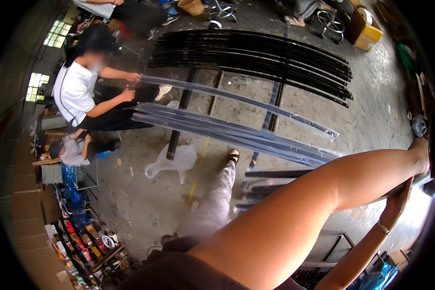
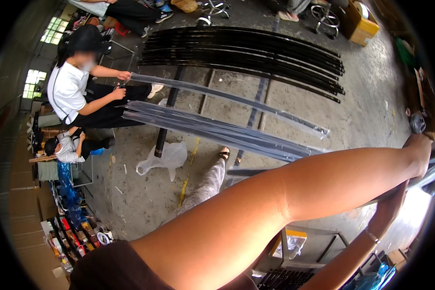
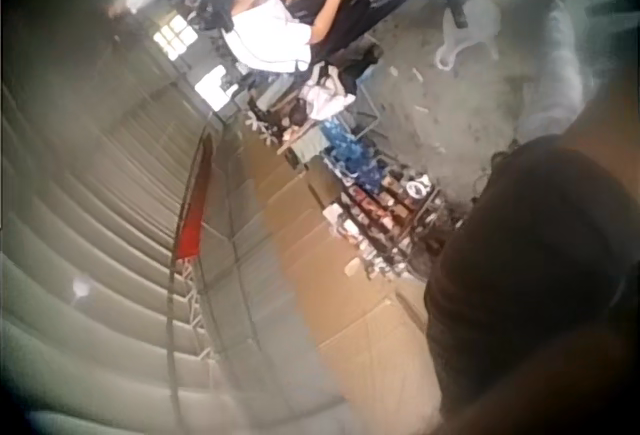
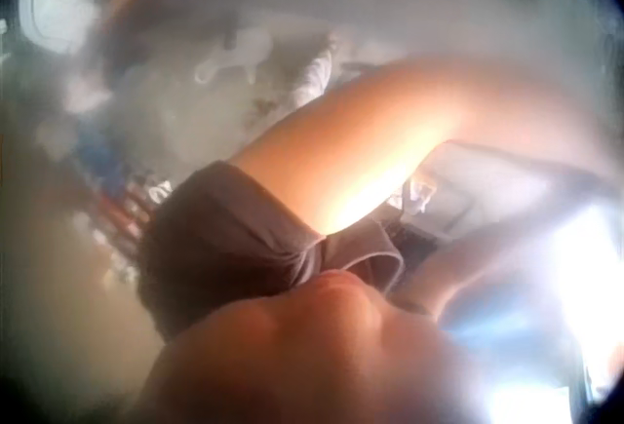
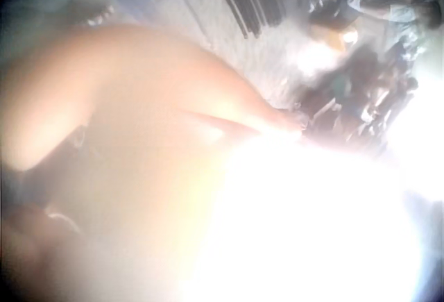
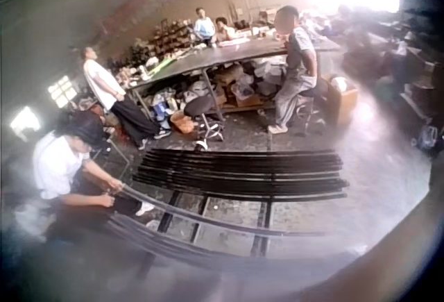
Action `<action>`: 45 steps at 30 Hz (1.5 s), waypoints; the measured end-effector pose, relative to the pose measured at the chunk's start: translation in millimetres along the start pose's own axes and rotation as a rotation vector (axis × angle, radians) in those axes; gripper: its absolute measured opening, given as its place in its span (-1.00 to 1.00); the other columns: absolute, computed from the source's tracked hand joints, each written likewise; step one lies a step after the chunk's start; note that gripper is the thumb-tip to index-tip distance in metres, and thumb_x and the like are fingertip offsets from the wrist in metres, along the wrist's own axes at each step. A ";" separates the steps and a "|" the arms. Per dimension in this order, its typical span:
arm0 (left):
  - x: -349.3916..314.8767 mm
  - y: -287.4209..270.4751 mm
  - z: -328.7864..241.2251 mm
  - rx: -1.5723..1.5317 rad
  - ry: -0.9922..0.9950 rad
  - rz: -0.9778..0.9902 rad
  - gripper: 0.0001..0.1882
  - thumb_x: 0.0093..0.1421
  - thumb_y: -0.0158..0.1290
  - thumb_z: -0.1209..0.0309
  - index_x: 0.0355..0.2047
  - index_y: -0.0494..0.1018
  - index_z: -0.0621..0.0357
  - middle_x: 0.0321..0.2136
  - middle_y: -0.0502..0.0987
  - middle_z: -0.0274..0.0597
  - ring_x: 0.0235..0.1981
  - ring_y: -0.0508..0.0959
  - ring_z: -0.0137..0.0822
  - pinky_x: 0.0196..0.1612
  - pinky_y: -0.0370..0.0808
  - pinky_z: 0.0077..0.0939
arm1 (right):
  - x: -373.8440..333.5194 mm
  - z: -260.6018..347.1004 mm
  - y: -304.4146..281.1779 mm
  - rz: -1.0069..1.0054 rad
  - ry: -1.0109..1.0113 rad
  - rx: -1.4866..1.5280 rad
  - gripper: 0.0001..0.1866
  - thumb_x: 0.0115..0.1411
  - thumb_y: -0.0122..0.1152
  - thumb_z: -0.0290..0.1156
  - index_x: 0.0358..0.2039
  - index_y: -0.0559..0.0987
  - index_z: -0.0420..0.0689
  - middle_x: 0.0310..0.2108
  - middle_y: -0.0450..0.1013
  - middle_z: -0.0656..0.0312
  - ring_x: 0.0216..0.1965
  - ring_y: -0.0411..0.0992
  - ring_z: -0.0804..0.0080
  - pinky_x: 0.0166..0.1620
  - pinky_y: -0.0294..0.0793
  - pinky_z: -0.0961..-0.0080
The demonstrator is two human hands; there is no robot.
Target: The person unpacks long metal rods from a plastic bag and places them onto a metal rack. They handle the rods one by one, removing them from the packaging and arranging them alongside other rods already on the rack.
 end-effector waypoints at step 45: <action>-381.7 -16.3 557.6 -0.602 -0.316 0.701 -0.55 -0.06 0.07 0.56 -0.09 0.35 0.38 -0.21 0.51 -0.14 -0.20 0.44 -0.40 -0.05 0.34 -0.50 | -234.9 -524.8 374.2 -0.357 0.535 0.539 -0.42 0.05 0.23 -0.53 0.05 0.20 -0.13 0.02 0.24 0.24 0.03 0.21 0.43 0.09 0.18 0.47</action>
Point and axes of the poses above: each hand's wrist, its own x-axis towards the middle knuckle, its own y-axis out of the palm, z = x × y, the point moved 4 cm from there along x, towards the middle knuckle
